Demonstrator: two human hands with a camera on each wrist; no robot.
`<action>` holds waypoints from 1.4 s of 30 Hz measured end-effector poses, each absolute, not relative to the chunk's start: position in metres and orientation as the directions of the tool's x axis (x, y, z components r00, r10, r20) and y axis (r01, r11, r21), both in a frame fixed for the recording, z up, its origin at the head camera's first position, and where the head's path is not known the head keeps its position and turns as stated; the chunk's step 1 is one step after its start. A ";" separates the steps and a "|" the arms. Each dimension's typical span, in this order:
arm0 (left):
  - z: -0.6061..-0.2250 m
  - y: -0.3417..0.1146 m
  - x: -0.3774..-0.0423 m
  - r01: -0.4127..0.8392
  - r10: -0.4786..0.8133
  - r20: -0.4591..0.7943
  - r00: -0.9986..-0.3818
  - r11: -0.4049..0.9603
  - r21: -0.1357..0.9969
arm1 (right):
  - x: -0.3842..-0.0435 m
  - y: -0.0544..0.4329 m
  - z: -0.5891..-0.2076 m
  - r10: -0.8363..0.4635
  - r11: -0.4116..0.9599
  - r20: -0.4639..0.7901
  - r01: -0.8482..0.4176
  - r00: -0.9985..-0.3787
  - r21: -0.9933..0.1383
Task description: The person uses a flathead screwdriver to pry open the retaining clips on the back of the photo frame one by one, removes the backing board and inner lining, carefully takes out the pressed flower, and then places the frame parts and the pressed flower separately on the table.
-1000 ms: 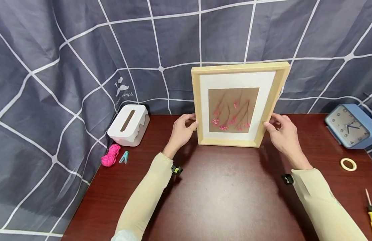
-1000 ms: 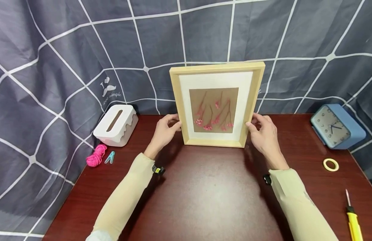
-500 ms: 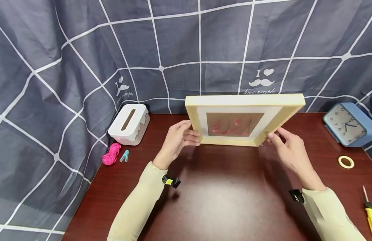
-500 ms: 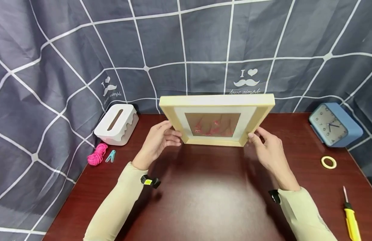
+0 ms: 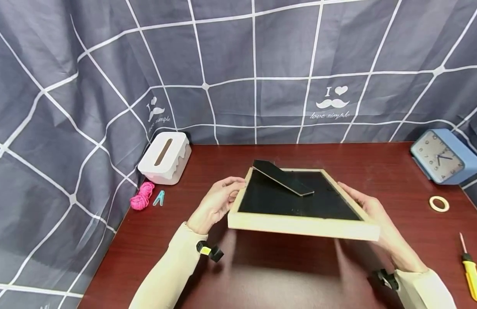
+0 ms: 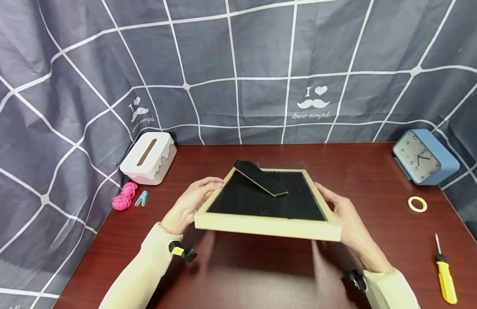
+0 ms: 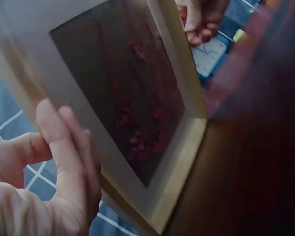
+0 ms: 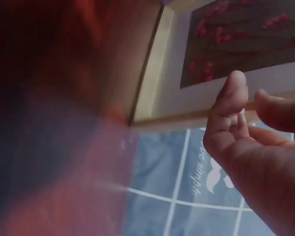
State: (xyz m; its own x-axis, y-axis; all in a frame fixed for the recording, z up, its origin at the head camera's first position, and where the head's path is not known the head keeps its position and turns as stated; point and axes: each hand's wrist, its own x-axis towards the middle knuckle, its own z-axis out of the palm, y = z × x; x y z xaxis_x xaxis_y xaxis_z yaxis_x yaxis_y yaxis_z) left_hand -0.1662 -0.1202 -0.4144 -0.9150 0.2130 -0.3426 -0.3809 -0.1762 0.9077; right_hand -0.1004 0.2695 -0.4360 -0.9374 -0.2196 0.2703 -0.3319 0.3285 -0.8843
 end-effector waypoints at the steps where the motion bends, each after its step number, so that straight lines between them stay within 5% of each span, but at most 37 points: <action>1: -0.417 -0.122 -0.165 -0.388 0.216 -0.352 -0.911 -0.161 0.907 | -0.098 0.269 -0.436 -0.227 0.265 0.186 -0.244 -0.956 -0.933; 7: -0.433 -0.131 -0.157 -0.400 0.225 -0.383 -0.896 -0.032 0.916 | -0.089 0.264 -0.432 -0.230 0.035 -0.206 0.203 -0.951 -0.979; 11: -0.440 -0.132 -0.153 -0.374 0.235 -0.374 -0.897 0.048 0.926 | -0.086 0.259 -0.430 -0.181 0.166 -0.315 0.287 -0.932 -0.943; 19: -0.453 -0.127 -0.151 -0.359 0.227 -0.383 -0.895 0.144 0.922 | -0.090 0.258 -0.437 -0.070 0.554 -0.309 0.220 -0.949 -0.803; 31: -0.463 -0.125 -0.152 -0.364 0.200 -0.409 -0.891 0.228 0.903 | -0.094 0.250 -0.444 -0.058 0.674 -0.252 0.148 -0.966 -0.723; 42: -0.462 -0.119 -0.147 -0.240 0.145 -0.309 -0.940 0.365 0.900 | -0.095 0.244 -0.449 -0.052 0.769 -0.177 0.074 -0.983 -0.634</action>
